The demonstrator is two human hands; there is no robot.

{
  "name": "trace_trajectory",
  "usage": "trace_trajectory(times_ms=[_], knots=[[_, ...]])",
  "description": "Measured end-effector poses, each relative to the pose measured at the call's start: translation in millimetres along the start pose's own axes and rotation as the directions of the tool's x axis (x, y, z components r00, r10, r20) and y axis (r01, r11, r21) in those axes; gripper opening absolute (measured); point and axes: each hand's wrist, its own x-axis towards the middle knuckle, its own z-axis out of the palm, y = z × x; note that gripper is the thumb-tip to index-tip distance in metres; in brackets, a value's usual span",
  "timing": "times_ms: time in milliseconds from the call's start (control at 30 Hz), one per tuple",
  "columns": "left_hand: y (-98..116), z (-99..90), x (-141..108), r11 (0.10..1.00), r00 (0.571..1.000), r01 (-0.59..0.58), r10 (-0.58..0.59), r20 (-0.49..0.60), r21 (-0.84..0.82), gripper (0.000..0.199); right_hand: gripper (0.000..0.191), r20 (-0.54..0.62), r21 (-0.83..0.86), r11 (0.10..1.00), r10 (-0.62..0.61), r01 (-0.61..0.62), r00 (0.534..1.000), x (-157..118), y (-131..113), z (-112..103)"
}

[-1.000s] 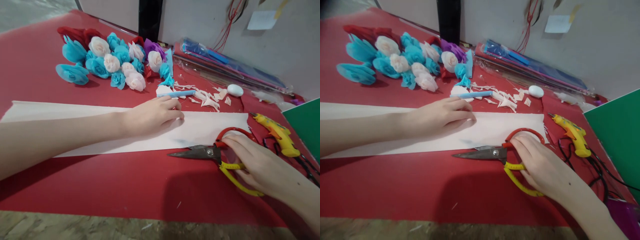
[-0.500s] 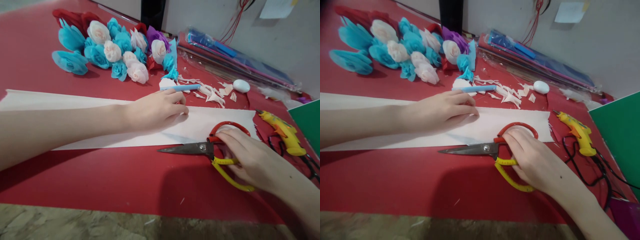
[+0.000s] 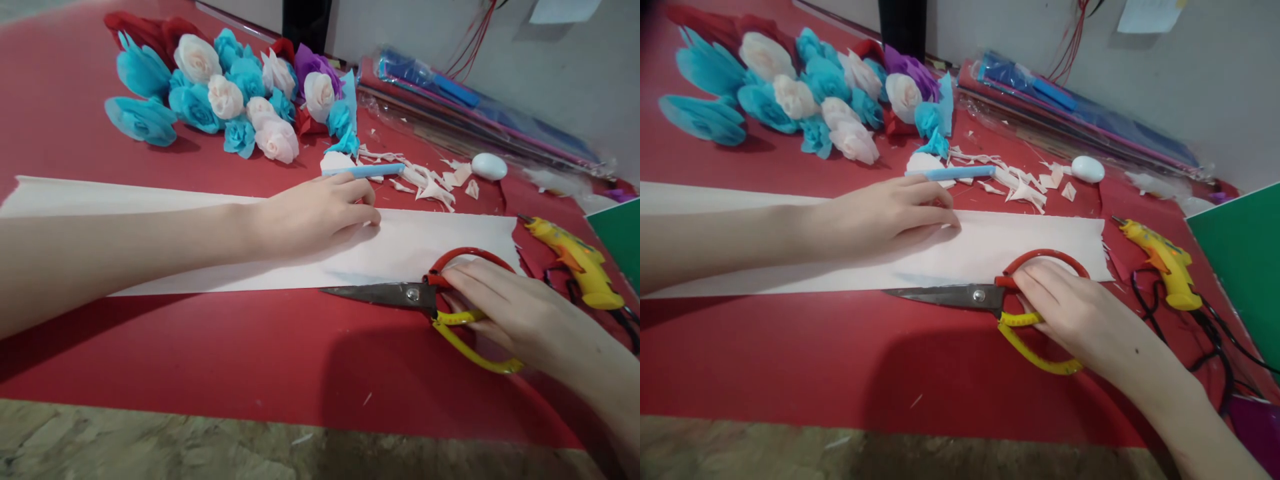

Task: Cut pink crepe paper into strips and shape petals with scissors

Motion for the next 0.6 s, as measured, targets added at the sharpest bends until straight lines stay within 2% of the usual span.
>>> trace_trajectory(times_ms=[167, 300, 467, 600], knots=[[-0.2, -0.1, -0.2, 1.000, 1.000, -0.001, 0.000, 0.013, 0.006, 0.027, 0.026, -0.016, 0.004, 1.000, -0.007, 0.007, 1.000, -2.4, -0.3, -1.0], [-0.3, -0.8, -0.1, 1.000, 1.000, 0.001, -0.001, 0.016, -0.010, 0.027, 0.026, -0.020, 0.050, 0.997, 0.055, -0.054, 0.998, -5.1, -1.5, -0.3], [-1.1, -0.9, -0.3, 1.000, 1.000, -0.005, 0.005, 0.011, -0.012, 0.028, 0.027, -0.028, 0.034, 0.999, -0.013, 0.014, 1.000, -6.2, 1.1, 0.7], [-0.2, -0.2, -0.4, 1.000, 1.000, 0.009, -0.009, 0.006, 0.008, 0.028, 0.032, 0.025, -0.030, 0.998, 0.058, -0.057, 0.998, -6.4, -2.9, 1.2]])
